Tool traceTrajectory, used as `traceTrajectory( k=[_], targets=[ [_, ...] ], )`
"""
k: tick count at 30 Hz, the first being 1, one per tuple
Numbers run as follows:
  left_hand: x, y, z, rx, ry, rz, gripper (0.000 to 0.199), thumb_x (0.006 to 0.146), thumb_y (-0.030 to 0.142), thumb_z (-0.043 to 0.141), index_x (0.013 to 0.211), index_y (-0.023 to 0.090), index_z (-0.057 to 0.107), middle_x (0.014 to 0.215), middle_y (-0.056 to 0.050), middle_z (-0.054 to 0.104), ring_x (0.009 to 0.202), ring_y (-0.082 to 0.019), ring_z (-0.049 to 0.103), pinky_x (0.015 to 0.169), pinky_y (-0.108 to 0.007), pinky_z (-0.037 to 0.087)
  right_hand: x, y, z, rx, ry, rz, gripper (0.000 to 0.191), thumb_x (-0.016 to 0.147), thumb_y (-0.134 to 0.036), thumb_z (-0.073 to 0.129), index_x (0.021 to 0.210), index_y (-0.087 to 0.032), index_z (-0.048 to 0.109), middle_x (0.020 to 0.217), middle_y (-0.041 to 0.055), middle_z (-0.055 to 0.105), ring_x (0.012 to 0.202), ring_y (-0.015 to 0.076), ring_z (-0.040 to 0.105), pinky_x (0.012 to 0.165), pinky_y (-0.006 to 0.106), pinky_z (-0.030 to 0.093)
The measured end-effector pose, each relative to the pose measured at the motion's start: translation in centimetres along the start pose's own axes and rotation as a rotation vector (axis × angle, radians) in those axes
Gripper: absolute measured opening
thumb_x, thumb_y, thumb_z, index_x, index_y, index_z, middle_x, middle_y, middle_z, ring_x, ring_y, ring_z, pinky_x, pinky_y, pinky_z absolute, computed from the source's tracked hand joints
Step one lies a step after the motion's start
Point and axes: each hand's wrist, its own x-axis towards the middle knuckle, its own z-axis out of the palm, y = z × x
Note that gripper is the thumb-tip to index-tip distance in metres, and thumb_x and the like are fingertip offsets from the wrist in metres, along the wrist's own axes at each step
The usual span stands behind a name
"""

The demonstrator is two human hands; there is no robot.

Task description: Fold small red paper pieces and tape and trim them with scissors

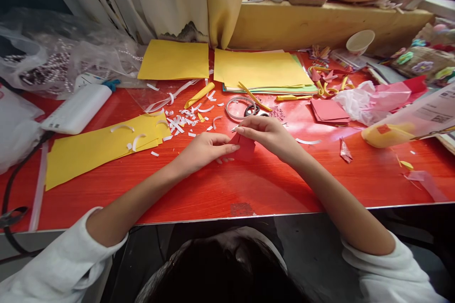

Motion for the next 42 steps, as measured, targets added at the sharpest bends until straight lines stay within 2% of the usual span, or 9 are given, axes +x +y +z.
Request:
traceTrajectory(
  k=[6,11,14,17,23,29,36,39,42],
  targets=[
    [0.11,-0.13,-0.32,0.097,0.051,0.028,0.036,0.077,0.05,0.055,0.069,0.016,0.058,0.064,0.002,0.052,0.06,-0.01,0.049,0.059,-0.021,0.039,0.1,0.5,0.0,-0.042,-0.003,-0.005,0.023,0.081,-0.037,0.059,0.083,-0.015,0.064,0.08,0.0035,0.06,0.072,0.0144,0.052,0.062,0.026,0.038],
    [-0.18,-0.05,-0.32,0.21,0.205,0.08,0.034,0.081,0.049,0.051,0.073,0.016,0.059,0.064,0.002,0.052,0.057,-0.009,0.049,0.056,-0.02,0.038,0.06,0.37,-0.28,-0.07,-0.114,0.047,0.025,0.08,-0.038,0.059,0.086,-0.015,0.066,0.077,0.0034,0.061,0.071,0.0147,0.053,0.061,0.026,0.037],
    [-0.22,-0.02,-0.24,0.114,0.199,0.093,0.029,0.08,0.046,0.055,0.084,0.017,0.057,0.073,0.002,0.056,0.054,-0.007,0.05,0.053,-0.02,0.039,0.01,0.18,-0.3,-0.084,-0.169,0.071,0.026,0.08,-0.038,0.059,0.079,-0.014,0.066,0.074,0.0031,0.061,0.068,0.0133,0.051,0.059,0.026,0.035],
    [-0.13,0.06,-0.19,0.016,0.145,0.079,0.025,0.08,0.04,0.057,0.084,0.016,0.056,0.072,0.002,0.056,0.053,-0.006,0.051,0.053,-0.019,0.041,-0.01,0.23,-0.14,-0.025,-0.183,0.078,0.023,0.079,-0.037,0.06,0.08,-0.014,0.063,0.077,0.0033,0.062,0.07,0.0133,0.053,0.061,0.026,0.037],
    [0.01,0.46,-0.37,-0.221,0.223,0.055,0.022,0.076,0.034,0.063,0.082,0.014,0.055,0.071,0.001,0.059,0.055,-0.008,0.057,0.056,-0.022,0.05,0.0,0.12,0.13,0.196,-0.087,0.17,0.033,0.071,-0.027,0.069,0.097,-0.018,0.053,0.077,0.0012,0.063,0.07,0.0145,0.059,0.064,0.028,0.046],
    [-0.03,0.72,-0.29,-0.284,0.213,0.024,0.023,0.071,0.031,0.068,0.077,0.014,0.053,0.067,0.003,0.056,0.057,-0.009,0.058,0.055,-0.022,0.051,0.16,-0.21,-0.27,0.313,-0.053,0.158,0.029,0.071,-0.025,0.069,0.095,-0.017,0.055,0.07,-0.0013,0.061,0.062,0.012,0.058,0.057,0.025,0.046],
    [-0.22,0.66,-0.47,-0.368,0.314,0.105,0.02,0.074,0.027,0.066,0.073,0.014,0.052,0.068,0.002,0.06,0.065,-0.011,0.065,0.06,-0.02,0.053,0.29,-0.08,-0.29,0.38,0.037,0.201,0.041,0.065,-0.028,0.075,0.1,-0.017,0.059,0.087,0.0044,0.066,0.073,0.014,0.062,0.059,0.024,0.048],
    [-0.24,0.68,-0.52,-0.405,0.299,0.104,0.019,0.075,0.026,0.065,0.071,0.013,0.051,0.072,0.001,0.061,0.07,-0.012,0.066,0.061,-0.02,0.053,0.29,-0.03,-0.18,0.418,-0.016,0.176,0.04,0.066,-0.025,0.074,0.102,-0.015,0.058,0.079,0.0037,0.067,0.066,0.0136,0.062,0.056,0.025,0.047],
    [-0.16,0.6,-0.47,-0.418,0.262,0.067,0.016,0.074,0.024,0.066,0.08,0.013,0.056,0.074,0.001,0.062,0.069,-0.013,0.067,0.06,-0.02,0.054,0.29,0.08,-0.14,0.414,-0.022,0.156,0.035,0.068,-0.02,0.071,0.1,-0.014,0.058,0.068,0.002,0.064,0.058,0.0125,0.06,0.052,0.025,0.045]
  ],
)
